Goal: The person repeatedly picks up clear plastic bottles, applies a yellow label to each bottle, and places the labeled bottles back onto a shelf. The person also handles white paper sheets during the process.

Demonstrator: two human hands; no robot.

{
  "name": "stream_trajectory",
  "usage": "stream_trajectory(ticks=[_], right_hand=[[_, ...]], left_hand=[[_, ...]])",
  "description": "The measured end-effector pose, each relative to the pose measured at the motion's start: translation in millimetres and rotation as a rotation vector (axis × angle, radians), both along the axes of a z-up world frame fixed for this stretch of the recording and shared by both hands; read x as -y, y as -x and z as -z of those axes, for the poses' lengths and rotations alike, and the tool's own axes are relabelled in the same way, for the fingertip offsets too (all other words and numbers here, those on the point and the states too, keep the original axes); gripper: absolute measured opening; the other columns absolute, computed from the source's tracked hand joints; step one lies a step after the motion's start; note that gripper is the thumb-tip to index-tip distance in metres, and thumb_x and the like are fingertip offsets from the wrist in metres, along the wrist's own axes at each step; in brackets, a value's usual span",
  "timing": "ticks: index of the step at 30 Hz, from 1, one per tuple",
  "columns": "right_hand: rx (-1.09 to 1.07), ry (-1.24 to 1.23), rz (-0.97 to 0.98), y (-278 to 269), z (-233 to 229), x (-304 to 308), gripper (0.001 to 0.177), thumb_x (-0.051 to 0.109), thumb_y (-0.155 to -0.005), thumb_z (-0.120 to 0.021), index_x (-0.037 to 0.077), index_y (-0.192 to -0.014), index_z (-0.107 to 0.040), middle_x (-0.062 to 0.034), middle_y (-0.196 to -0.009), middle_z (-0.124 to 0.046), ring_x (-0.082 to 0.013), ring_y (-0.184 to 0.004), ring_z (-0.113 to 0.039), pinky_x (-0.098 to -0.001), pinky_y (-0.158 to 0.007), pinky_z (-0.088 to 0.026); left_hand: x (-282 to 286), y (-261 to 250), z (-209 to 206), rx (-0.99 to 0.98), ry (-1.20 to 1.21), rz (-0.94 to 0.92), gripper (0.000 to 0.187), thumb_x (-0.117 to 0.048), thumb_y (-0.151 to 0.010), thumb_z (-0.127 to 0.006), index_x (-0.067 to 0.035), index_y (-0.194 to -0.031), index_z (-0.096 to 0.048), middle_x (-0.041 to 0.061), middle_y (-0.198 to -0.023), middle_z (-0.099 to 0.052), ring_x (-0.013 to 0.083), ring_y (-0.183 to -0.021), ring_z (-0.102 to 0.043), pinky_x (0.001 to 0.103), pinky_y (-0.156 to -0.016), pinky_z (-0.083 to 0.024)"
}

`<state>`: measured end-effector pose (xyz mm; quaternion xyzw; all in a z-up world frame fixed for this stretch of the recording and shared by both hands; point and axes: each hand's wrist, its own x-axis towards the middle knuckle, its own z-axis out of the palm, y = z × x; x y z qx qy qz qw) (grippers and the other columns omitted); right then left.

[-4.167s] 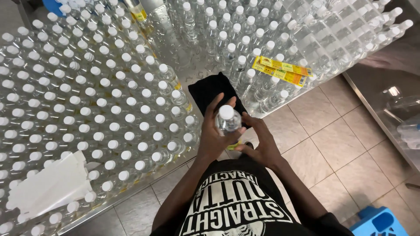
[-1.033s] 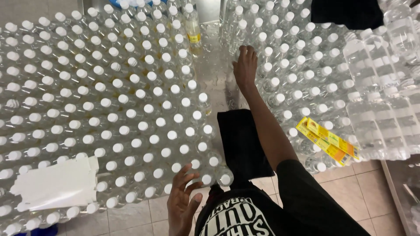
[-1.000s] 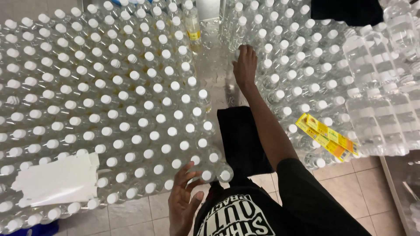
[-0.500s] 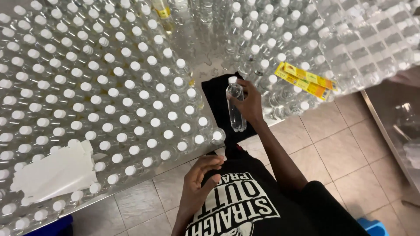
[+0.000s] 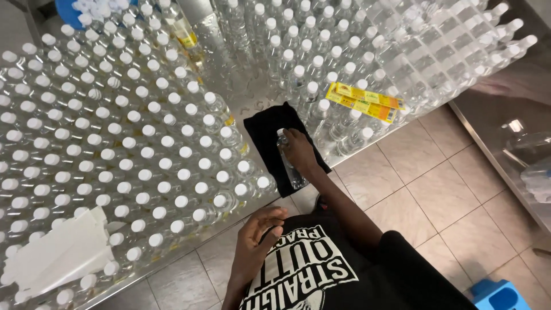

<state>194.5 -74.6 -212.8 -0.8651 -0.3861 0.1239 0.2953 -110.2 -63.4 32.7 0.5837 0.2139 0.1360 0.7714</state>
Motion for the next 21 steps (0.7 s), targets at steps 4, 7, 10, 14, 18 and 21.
stream_trajectory(ticks=[4, 7, 10, 14, 18, 21], right_hand=[[0.352, -0.275, 0.025, -21.8, -75.7, 39.9, 0.037, 0.004, -0.103, -0.064, 0.001, -0.139, -0.069, -0.0192, -0.138, -0.07, -0.0411, -0.126, -0.062, -0.0536, -0.091, -0.06], [0.586, -0.274, 0.085, -68.1, -116.9, 70.7, 0.032, -0.002, -0.105, -0.063, -0.001, -0.136, -0.072, -0.0195, -0.134, -0.075, -0.04, -0.127, -0.063, -0.0532, -0.098, -0.056], [0.685, -0.068, 0.104, -107.7, -126.8, 98.8, 0.038, 0.0, -0.104, -0.061, 0.001, -0.141, -0.069, -0.0202, -0.139, -0.073, -0.0419, -0.138, -0.061, -0.0579, -0.111, -0.049], [0.735, 0.025, 0.04, -139.1, -116.4, 110.6, 0.039, -0.002, -0.095, -0.07, 0.001, -0.134, -0.072, -0.0195, -0.124, -0.08, -0.0398, -0.119, -0.072, -0.0577, -0.117, -0.046], [0.889, -0.201, -0.002, -131.9, -136.1, 124.1, 0.037, -0.013, -0.085, -0.081, 0.004, -0.118, -0.077, -0.012, -0.112, -0.083, -0.0301, -0.106, -0.077, -0.0479, -0.107, -0.055], [0.678, -0.401, 0.04, -108.8, -176.2, 131.4, 0.03, -0.011, -0.101, -0.07, 0.005, -0.126, -0.076, -0.0132, -0.115, -0.082, -0.0326, -0.102, -0.071, -0.049, -0.103, -0.056]], left_hand=[[8.4, -25.2, 6.8, 0.051, -0.011, -0.012, 0.027, -0.023, -0.103, -0.073, -0.009, -0.126, -0.072, 0.013, -0.132, -0.079, 0.0294, -0.125, -0.078, 0.042, -0.11, -0.062], [13.4, -49.5, 4.0, 0.036, -0.012, 0.019, 0.028, -0.025, -0.102, -0.072, -0.011, -0.126, -0.072, 0.013, -0.133, -0.079, 0.0291, -0.126, -0.078, 0.042, -0.111, -0.061], [25.1, -70.6, 1.7, 0.032, -0.031, 0.044, 0.027, -0.025, -0.102, -0.072, -0.012, -0.126, -0.073, 0.012, -0.133, -0.08, 0.028, -0.126, -0.078, 0.041, -0.109, -0.061], [33.2, -93.3, 6.8, 0.112, -0.071, 0.083, 0.026, -0.023, -0.105, -0.07, -0.011, -0.129, -0.072, 0.011, -0.133, -0.078, 0.0271, -0.128, -0.076, 0.04, -0.112, -0.06], [36.0, -114.3, 5.0, 0.098, -0.072, 0.071, 0.026, -0.026, -0.105, -0.07, -0.013, -0.127, -0.072, 0.012, -0.133, -0.079, 0.0258, -0.125, -0.078, 0.041, -0.111, -0.061], [32.9, -142.7, 8.4, 0.023, -0.11, -0.035, 0.027, -0.027, -0.103, -0.068, -0.012, -0.126, -0.072, 0.012, -0.136, -0.078, 0.0261, -0.129, -0.076, 0.04, -0.109, -0.062]])
